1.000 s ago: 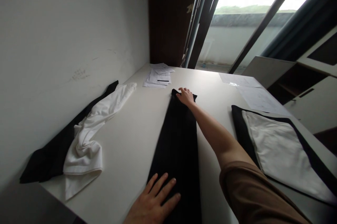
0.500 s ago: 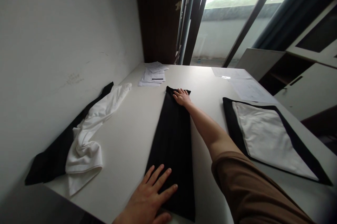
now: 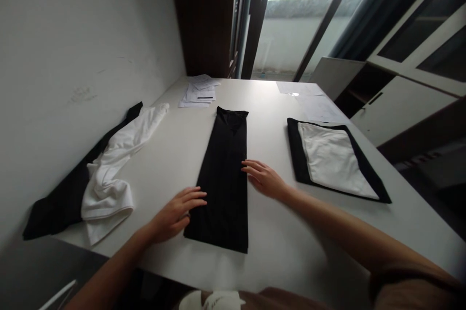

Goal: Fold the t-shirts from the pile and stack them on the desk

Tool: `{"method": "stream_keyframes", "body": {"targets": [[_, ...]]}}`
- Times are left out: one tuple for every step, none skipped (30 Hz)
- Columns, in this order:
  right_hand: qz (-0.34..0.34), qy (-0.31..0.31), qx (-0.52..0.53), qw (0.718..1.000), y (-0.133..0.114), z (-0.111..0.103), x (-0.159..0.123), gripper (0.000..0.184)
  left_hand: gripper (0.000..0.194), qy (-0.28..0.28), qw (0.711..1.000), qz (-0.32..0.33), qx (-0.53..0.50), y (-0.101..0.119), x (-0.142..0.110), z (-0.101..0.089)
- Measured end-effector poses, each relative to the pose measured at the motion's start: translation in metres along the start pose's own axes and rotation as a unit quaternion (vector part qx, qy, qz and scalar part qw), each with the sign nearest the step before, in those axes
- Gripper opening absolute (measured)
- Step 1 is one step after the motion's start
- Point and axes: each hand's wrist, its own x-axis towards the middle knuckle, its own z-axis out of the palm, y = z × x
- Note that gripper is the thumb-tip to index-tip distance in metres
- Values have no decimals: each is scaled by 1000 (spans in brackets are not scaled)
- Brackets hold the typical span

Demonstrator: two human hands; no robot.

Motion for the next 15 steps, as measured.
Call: {"method": "stream_keyframes", "body": {"targets": [[-19, -18, 13, 1000, -12, -4, -13, 38, 75, -1, 1000, 4, 3, -8, 4, -2], [-36, -33, 24, 999, -23, -8, -23, 38, 77, -5, 1000, 7, 8, -14, 8, -5], [-50, -45, 31, 997, -34, -11, -30, 39, 78, -12, 1000, 12, 16, -18, 12, -7], [-60, -54, 34, 996, -44, -13, -34, 42, 78, -21, 999, 16, 23, -20, 15, -8], [-67, -58, 34, 995, -54, -13, -36, 45, 77, -29, 999, 20, 30, -21, 17, -10], [-74, -61, 30, 995, -62, -12, -36, 49, 76, -37, 998, 22, 36, -21, 18, -11], [-82, -62, 26, 994, -70, -10, -35, 52, 74, -43, 998, 24, 41, -20, 19, -12], [-90, -63, 22, 994, -76, -8, -32, 53, 73, -48, 997, 27, 45, -19, 20, -13], [-99, -64, 19, 993, -81, -6, -30, 52, 71, -52, 997, 28, 49, -18, 20, -13], [-111, -66, 19, 991, -85, -4, -27, 51, 70, -55, 997, 29, 52, -17, 19, -14], [-125, -70, 23, 989, -88, -2, -24, 49, 70, -60, 996, 28, 55, -17, 19, -14], [-141, -77, 29, 987, -89, -1, -22, 49, 70, -65, 996, 27, 57, -16, 18, -15], [-158, -85, 38, 983, -90, -1, -20, 49, 70, -69, 996, 25, 59, -16, 17, -15], [-173, -91, 47, 980, -89, -1, -19, 52, 70, -72, 995, 23, 61, -17, 16, -16], [-186, -95, 54, 976, -89, -1, -18, 55, 70, -74, 995, 22, 64, -16, 15, -16]]}}
